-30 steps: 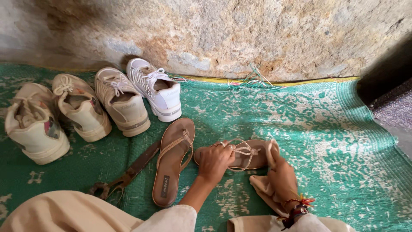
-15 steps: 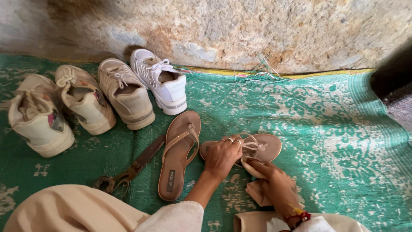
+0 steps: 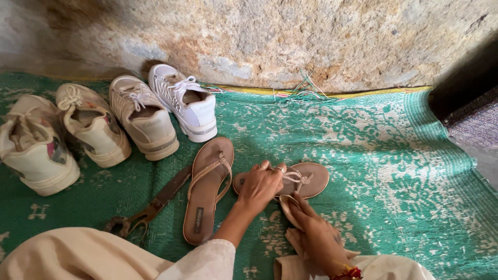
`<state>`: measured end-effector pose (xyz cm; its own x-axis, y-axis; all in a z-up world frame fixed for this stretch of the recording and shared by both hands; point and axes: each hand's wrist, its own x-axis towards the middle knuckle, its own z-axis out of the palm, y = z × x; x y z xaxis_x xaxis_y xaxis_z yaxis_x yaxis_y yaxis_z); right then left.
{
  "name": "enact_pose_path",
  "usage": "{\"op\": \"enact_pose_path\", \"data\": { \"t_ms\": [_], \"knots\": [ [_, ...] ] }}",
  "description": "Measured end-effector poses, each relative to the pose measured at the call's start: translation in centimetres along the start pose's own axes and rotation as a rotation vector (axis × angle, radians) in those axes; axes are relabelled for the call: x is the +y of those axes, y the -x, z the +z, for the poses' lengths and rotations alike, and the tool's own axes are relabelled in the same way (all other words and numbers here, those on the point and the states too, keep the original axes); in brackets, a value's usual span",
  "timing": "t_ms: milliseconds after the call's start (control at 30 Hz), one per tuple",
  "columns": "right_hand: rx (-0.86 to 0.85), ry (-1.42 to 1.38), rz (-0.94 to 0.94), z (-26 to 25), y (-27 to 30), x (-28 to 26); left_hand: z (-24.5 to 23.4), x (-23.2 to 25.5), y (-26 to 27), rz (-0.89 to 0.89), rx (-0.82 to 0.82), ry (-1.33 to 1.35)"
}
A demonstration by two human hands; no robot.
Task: The person sits on a green mat and uses a cloth to wipe the straps and soles of a pair of beige sandals. They turn the sandals over to clean different surfaces and continue wiping until the clip ends.
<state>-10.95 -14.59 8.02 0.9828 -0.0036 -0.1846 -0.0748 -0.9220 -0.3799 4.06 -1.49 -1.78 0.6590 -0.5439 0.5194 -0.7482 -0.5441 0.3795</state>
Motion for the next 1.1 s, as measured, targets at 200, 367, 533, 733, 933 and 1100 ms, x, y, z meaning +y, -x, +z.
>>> {"op": "enact_pose_path", "data": {
  "t_ms": [200, 367, 533, 733, 933, 1100],
  "knots": [
    [0.081, -0.181, 0.013, 1.6, -2.0, 2.5, -0.2, -0.1, -0.2, -0.023, -0.015, 0.007],
    [0.093, -0.215, 0.082, 2.4, -2.3, 4.1, -0.7, 0.1, -0.3, -0.038, -0.051, 0.029],
    [0.45, -0.426, 0.11, 0.9, -3.0, 6.3, -1.2, 0.2, -0.3, -0.041, -0.029, 0.05],
    [0.17, 0.045, 0.441, 1.3, -6.8, 8.1, -1.3, 0.6, -0.3, -0.053, -0.031, 0.031],
    [0.148, 0.077, 0.435, 1.0, -9.8, 8.6, -1.1, 0.3, 0.0, -0.042, 0.04, 0.069],
    [0.125, 0.122, 0.393, 0.4, -9.1, 8.6, -0.7, -0.2, 0.0, -0.008, 0.122, 0.149]
  ]
}}
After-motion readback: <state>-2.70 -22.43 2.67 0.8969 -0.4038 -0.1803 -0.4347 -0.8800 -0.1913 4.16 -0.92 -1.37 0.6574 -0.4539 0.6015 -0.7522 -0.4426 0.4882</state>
